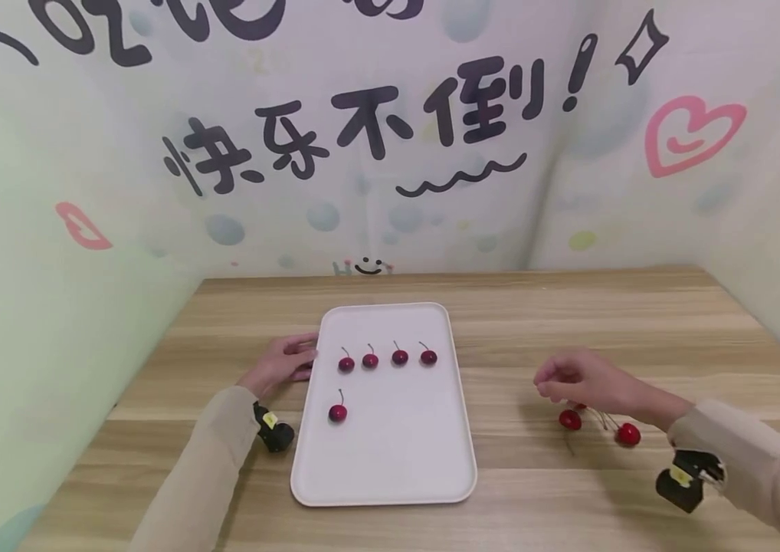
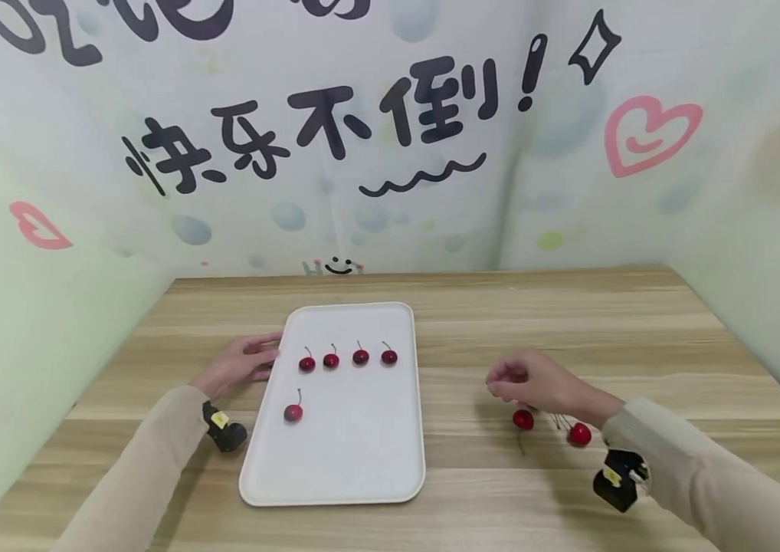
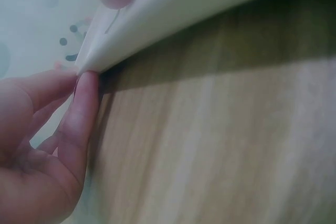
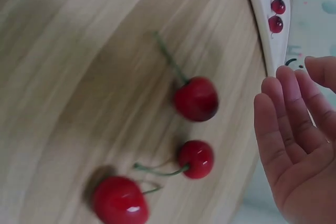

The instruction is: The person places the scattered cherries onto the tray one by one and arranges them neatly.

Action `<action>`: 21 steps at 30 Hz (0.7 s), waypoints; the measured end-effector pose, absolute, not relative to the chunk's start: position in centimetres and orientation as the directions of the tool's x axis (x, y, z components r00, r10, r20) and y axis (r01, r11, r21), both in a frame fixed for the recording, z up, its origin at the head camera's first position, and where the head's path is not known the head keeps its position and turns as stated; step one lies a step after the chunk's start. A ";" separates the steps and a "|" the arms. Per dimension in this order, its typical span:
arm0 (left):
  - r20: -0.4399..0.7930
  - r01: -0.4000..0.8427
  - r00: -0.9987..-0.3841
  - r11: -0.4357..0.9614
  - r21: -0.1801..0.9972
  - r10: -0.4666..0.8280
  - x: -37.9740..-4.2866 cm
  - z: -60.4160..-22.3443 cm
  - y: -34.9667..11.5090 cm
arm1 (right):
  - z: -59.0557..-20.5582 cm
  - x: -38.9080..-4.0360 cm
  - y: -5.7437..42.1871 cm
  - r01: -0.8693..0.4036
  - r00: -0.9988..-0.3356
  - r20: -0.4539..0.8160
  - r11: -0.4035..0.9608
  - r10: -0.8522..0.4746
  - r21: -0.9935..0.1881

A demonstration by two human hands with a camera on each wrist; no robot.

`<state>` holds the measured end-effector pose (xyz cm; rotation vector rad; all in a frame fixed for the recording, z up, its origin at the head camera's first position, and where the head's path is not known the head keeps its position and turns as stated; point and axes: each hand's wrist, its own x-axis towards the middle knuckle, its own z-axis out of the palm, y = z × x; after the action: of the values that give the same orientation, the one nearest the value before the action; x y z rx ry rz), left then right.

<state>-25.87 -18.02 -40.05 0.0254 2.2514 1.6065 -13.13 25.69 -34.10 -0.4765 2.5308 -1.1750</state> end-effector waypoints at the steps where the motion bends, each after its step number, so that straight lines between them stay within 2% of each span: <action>1: -0.291 -0.201 -0.930 0.352 0.914 0.226 -25.9 -40.1 -18.0 | -34.4 -13.0 26.0 -0.175 -0.900 -0.130 0.617 -0.417 -0.767; 4: -0.303 -0.214 -0.928 0.352 0.911 0.219 -25.9 -40.0 -18.0 | -35.1 -12.7 27.0 -0.216 -0.908 -0.094 0.649 -0.409 -0.729; 10: -0.316 -0.235 -0.928 0.347 0.908 0.198 -25.7 -39.9 -17.8 | -36.1 -12.3 29.2 -0.206 -0.941 -0.063 0.709 -0.333 -0.674; 15: -0.323 -0.245 -0.927 0.343 0.907 0.192 -25.8 -40.2 -17.8 | -36.9 -12.0 30.9 -0.217 -0.951 -0.017 0.706 -0.309 -0.674; 21: -0.322 -0.243 -0.926 0.341 0.908 0.196 -25.8 -40.1 -17.8 | -38.1 -11.9 32.6 -0.151 -0.969 -0.037 0.705 -0.244 -0.693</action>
<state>-25.84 -17.77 -40.14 -0.0415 2.2360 1.6112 -11.92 32.57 -38.13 -0.3238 2.7836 -1.1136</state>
